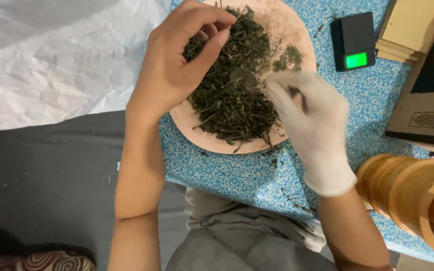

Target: Sorting through dried tea leaves on a plate to remove stems and debris, then using a mortar and pestle to grind them.

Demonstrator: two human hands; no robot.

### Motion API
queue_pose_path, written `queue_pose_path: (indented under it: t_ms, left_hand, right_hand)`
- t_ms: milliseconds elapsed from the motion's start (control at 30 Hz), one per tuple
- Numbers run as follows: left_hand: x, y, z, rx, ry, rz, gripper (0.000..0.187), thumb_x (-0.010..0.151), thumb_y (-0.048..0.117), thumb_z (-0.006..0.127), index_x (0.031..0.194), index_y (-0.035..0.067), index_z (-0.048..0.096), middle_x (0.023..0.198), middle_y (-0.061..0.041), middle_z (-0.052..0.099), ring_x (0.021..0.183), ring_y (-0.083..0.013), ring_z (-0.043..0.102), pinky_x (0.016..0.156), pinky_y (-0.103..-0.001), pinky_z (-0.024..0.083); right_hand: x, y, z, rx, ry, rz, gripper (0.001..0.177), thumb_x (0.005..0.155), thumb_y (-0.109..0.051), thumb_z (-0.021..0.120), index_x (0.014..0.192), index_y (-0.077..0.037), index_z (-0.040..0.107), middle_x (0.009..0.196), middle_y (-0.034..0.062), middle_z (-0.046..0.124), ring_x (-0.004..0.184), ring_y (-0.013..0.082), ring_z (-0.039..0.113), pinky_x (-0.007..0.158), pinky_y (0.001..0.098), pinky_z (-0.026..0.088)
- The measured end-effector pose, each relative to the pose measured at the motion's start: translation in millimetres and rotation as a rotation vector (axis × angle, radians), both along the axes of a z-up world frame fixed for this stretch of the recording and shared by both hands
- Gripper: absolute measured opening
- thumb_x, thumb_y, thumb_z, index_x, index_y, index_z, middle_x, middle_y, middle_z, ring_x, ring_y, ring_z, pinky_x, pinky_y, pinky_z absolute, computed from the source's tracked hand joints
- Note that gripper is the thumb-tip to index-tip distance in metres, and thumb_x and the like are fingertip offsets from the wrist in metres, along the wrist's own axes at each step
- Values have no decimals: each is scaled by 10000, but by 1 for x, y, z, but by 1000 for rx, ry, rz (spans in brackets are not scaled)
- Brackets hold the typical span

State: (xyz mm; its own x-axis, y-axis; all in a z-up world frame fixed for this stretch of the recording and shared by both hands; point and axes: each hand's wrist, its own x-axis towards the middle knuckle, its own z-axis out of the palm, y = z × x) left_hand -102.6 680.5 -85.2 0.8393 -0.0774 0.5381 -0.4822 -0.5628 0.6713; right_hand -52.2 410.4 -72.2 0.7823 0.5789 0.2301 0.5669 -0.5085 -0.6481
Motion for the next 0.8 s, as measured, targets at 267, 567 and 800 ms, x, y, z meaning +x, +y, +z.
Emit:
queue_pose_path:
  t_ms: [267, 567, 800]
  left_hand:
    - [32, 36, -7, 22, 240, -7, 459, 1310, 490, 470, 1662, 197, 458, 1274, -73, 634, 1112, -229, 639, 976, -413, 527]
    - [37, 17, 1, -11, 375, -210, 440, 1148, 466, 691, 1416, 121, 747, 1186, -70, 801, 1083, -223, 773, 958, -415, 640]
    - [40, 25, -23, 76, 96, 9, 196, 1228, 101, 699, 1324, 0, 837, 1192, -163, 851, 1108, -326, 817, 946, -480, 720]
  right_hand:
    - [28, 54, -25, 291, 204, 127, 110, 1147, -46, 745, 1208, -15, 831, 1049, 71, 825, 873, 113, 690, 762, 223, 573]
    - [49, 51, -34, 411, 289, 55, 73, 1196, -43, 747, 1240, -4, 790, 984, 54, 749, 794, 100, 596, 716, 232, 534]
    - [34, 25, -16, 252, 138, 95, 189, 1211, 9, 695, 1398, 34, 702, 1180, 130, 742, 930, 152, 607, 824, 261, 508]
